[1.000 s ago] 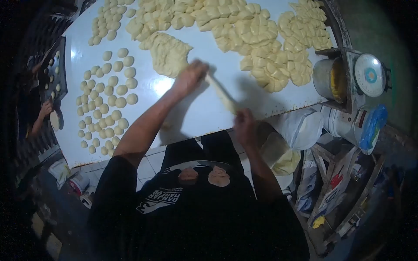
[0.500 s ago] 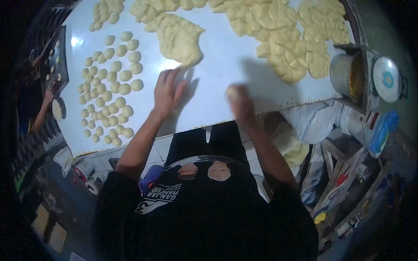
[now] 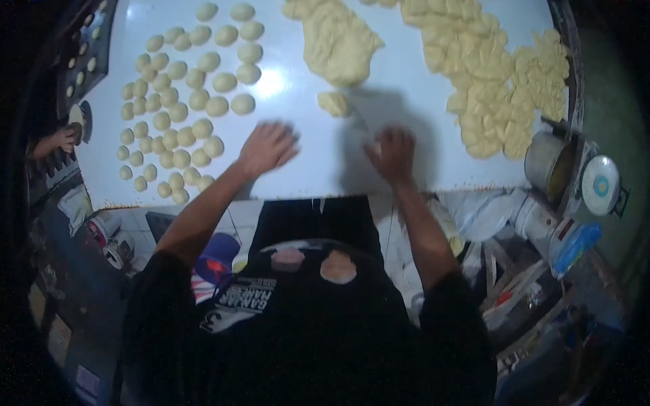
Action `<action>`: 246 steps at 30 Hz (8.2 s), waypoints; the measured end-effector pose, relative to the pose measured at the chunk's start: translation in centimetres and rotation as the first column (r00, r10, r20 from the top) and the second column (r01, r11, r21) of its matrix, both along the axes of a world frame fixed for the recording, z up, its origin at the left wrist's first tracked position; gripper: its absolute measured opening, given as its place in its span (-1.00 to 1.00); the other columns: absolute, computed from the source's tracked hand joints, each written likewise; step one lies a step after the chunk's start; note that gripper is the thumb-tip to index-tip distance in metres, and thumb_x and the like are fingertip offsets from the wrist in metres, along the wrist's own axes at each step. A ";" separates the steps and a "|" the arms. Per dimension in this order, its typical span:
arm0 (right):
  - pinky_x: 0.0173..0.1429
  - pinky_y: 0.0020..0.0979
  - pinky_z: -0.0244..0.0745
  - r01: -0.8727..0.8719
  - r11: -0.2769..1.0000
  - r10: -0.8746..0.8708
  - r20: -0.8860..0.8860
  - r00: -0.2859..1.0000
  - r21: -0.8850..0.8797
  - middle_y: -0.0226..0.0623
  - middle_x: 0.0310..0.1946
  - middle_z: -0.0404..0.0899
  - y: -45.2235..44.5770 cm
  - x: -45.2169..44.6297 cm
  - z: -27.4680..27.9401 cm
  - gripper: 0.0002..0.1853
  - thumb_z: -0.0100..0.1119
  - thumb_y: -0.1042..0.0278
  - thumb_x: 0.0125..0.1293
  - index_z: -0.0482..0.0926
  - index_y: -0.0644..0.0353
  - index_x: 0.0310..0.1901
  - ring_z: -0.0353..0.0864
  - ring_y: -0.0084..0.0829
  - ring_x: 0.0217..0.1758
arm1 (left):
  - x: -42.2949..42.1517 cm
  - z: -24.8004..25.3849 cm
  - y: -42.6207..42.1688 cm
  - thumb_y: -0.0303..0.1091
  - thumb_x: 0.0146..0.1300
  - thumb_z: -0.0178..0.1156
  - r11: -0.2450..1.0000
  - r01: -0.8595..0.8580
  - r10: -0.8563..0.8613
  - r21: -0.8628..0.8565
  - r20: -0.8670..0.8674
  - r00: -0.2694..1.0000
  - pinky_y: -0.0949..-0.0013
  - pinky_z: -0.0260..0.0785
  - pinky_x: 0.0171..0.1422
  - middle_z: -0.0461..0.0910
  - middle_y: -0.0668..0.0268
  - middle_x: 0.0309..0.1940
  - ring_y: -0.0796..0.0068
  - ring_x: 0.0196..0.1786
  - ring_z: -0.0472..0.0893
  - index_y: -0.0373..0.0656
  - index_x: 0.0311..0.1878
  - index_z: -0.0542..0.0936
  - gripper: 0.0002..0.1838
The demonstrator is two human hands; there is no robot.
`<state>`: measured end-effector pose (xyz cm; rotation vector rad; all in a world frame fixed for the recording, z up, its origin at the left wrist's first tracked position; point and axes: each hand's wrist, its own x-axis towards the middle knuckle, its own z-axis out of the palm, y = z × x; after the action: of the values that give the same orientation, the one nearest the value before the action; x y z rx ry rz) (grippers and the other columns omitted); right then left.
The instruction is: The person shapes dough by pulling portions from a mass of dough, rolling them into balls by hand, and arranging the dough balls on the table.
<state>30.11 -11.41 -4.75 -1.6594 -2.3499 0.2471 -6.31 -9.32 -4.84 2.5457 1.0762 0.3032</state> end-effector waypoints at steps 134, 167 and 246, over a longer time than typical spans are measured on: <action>0.31 0.18 0.41 -0.002 0.996 0.014 -0.132 0.991 0.093 0.03 0.09 0.59 2.0 -0.8 -2.8 -0.53 0.61 0.09 0.19 0.65 0.12 0.02 0.56 0.14 0.22 | 9.7 0.9 -5.0 -0.10 0.25 0.52 0.740 -0.631 0.656 -0.232 0.047 0.753 -0.10 0.39 0.38 0.64 0.15 0.05 -0.01 0.22 0.57 -0.13 -0.03 0.66 -0.61; 0.13 -0.01 0.47 -0.178 0.982 0.189 -0.284 0.940 0.062 -0.21 -0.10 0.60 -0.4 5.4 -0.7 -0.67 0.62 0.05 0.18 0.68 0.05 -0.28 0.59 -0.11 0.02 | 6.4 -0.2 -7.6 -0.35 0.33 0.44 0.807 -0.577 0.587 -0.125 0.278 0.760 -0.07 0.40 0.31 0.68 0.06 -0.04 -0.09 0.12 0.63 -0.14 -0.11 0.69 -0.84; 0.14 -0.04 0.58 -0.035 0.838 -0.316 -0.536 0.783 -0.544 0.01 -0.03 0.64 10.8 9.4 5.3 -0.68 0.38 0.28 0.45 0.66 0.27 0.11 0.66 0.13 0.07 | 12.3 22.1 39.7 -0.23 0.49 0.43 0.675 -0.474 0.727 -0.565 0.404 0.554 0.51 0.25 -0.20 0.63 0.51 -0.28 0.72 -0.27 0.45 -0.14 -0.02 0.74 -0.81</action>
<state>39.49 -0.57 0.56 -1.6158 -1.7150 1.2977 5.96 30.37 17.28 1.4308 1.5219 0.9140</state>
